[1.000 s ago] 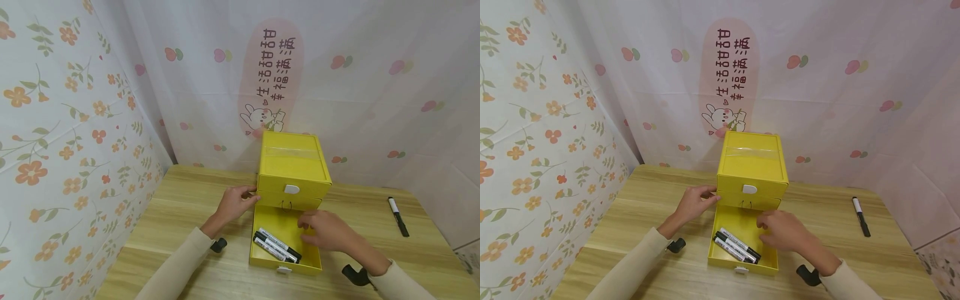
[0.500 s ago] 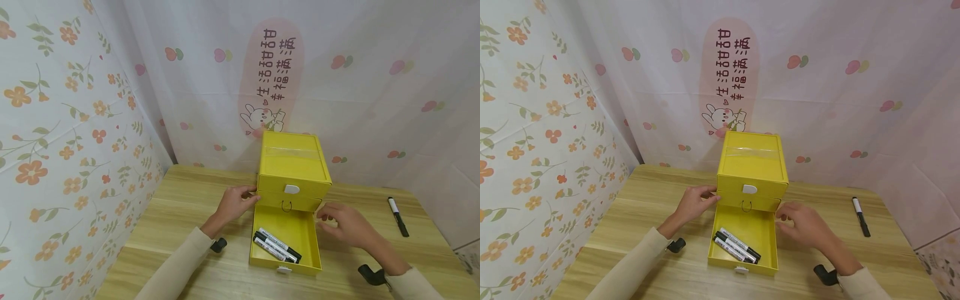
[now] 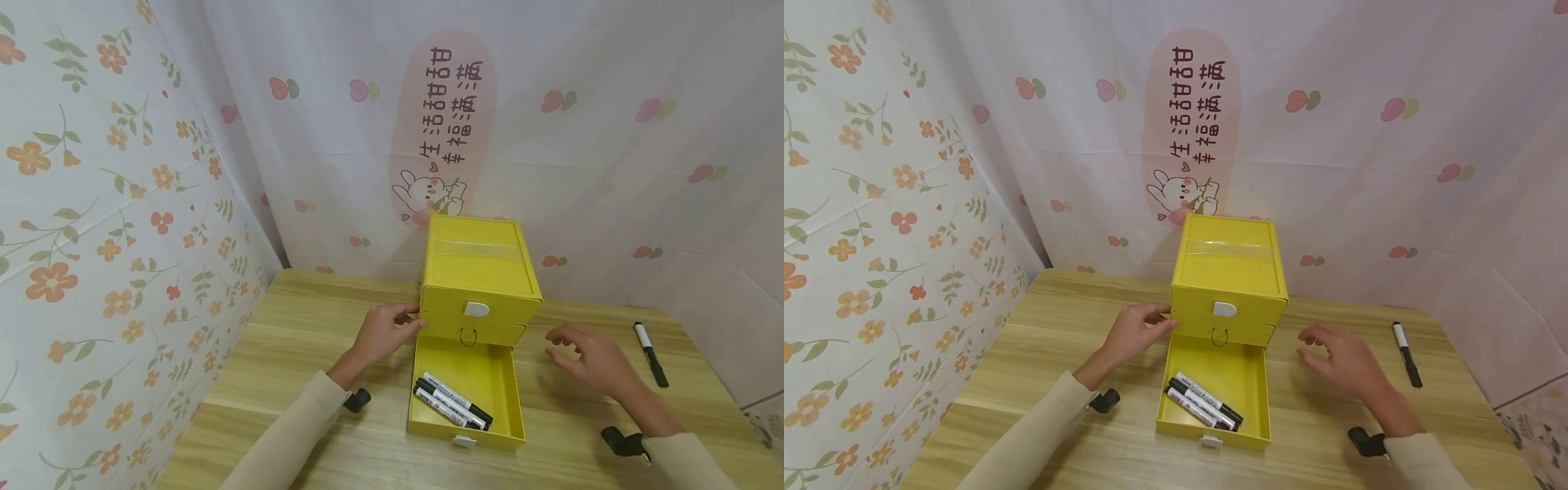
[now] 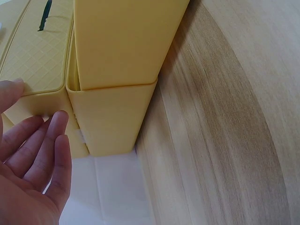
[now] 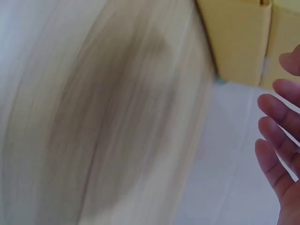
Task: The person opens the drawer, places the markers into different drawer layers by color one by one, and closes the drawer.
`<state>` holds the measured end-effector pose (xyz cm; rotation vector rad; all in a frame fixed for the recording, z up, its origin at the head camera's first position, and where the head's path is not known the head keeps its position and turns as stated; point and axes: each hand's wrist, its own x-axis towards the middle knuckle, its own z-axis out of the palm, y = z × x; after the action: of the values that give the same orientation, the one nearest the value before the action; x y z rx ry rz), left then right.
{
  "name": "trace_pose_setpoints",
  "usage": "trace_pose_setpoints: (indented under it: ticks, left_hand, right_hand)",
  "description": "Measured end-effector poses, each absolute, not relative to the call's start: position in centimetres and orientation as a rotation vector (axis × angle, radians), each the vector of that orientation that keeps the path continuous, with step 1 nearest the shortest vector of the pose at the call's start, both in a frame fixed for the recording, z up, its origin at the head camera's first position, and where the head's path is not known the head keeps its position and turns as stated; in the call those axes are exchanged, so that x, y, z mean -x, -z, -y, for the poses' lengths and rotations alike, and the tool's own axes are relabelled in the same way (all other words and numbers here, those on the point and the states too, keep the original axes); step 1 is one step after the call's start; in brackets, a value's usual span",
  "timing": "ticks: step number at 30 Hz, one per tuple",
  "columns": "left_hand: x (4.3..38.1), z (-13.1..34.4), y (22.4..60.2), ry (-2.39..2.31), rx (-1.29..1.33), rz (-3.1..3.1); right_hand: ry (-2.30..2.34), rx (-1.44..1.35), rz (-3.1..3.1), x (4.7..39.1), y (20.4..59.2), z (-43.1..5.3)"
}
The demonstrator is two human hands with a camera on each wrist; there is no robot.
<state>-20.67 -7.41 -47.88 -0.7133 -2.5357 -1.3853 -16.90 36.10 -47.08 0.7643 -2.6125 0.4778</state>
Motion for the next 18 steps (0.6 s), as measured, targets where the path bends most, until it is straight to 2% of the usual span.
trace_pose_setpoints:
  ticks: [18]
  left_hand:
    - [20.7,7.4,48.0,1.382,0.714,2.534]
  right_hand:
    - [-0.546,-0.412,2.723,17.7,49.3,-43.3]
